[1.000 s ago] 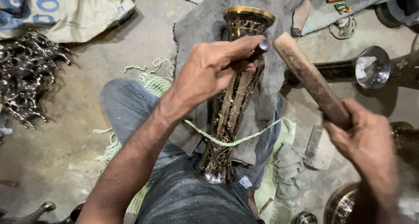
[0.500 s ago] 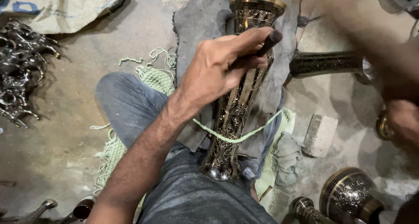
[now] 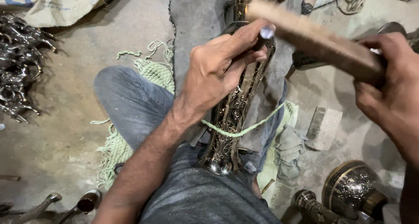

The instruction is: The person uses a chisel and wooden mallet to engrave decorative patterns into a metal vase. They repeatedly strike the chisel to create intricate designs on the vase's surface.

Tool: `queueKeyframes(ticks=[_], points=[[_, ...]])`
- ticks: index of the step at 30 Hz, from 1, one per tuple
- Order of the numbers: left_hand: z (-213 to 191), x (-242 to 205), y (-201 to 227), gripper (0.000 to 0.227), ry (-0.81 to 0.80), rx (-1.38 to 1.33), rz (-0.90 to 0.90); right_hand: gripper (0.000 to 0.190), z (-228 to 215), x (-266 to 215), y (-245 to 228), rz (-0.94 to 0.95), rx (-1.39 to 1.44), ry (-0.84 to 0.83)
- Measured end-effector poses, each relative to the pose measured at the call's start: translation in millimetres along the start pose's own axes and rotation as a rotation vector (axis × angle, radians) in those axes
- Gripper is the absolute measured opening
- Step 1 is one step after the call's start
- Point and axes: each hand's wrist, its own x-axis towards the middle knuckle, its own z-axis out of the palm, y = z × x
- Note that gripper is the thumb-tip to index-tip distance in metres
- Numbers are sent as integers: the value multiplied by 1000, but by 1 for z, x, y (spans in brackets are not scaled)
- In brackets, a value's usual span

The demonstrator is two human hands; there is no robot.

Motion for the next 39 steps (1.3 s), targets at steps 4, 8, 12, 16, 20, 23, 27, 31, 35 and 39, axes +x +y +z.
queueKeyframes(ticks=[4,8,12,16,20,23,27,31,35,39], points=[[7,-8,1,44,40,79,-45,12,5,6,-2,42,-417,-34],[9,-7,-3,44,35,38,-59,18,4,7,2,-78,-461,84],[7,-5,-6,41,43,-28,-24,20,10,6,5,-79,-287,125],[5,-6,-4,40,34,26,-18,22,14,3,9,-76,-219,148],[5,-6,-2,39,21,40,-61,23,13,-1,13,-80,-186,164],[4,-4,-1,39,20,55,-54,25,14,-3,16,-87,-160,167],[3,0,0,33,-3,38,-51,27,14,-3,22,-97,-129,180],[1,-3,3,45,8,-31,-34,28,17,-3,26,-108,-89,188],[0,-2,2,44,-18,-78,-57,30,18,-3,29,-122,-55,196],[-2,2,1,36,-29,48,-24,32,20,-3,29,-127,-27,197]])
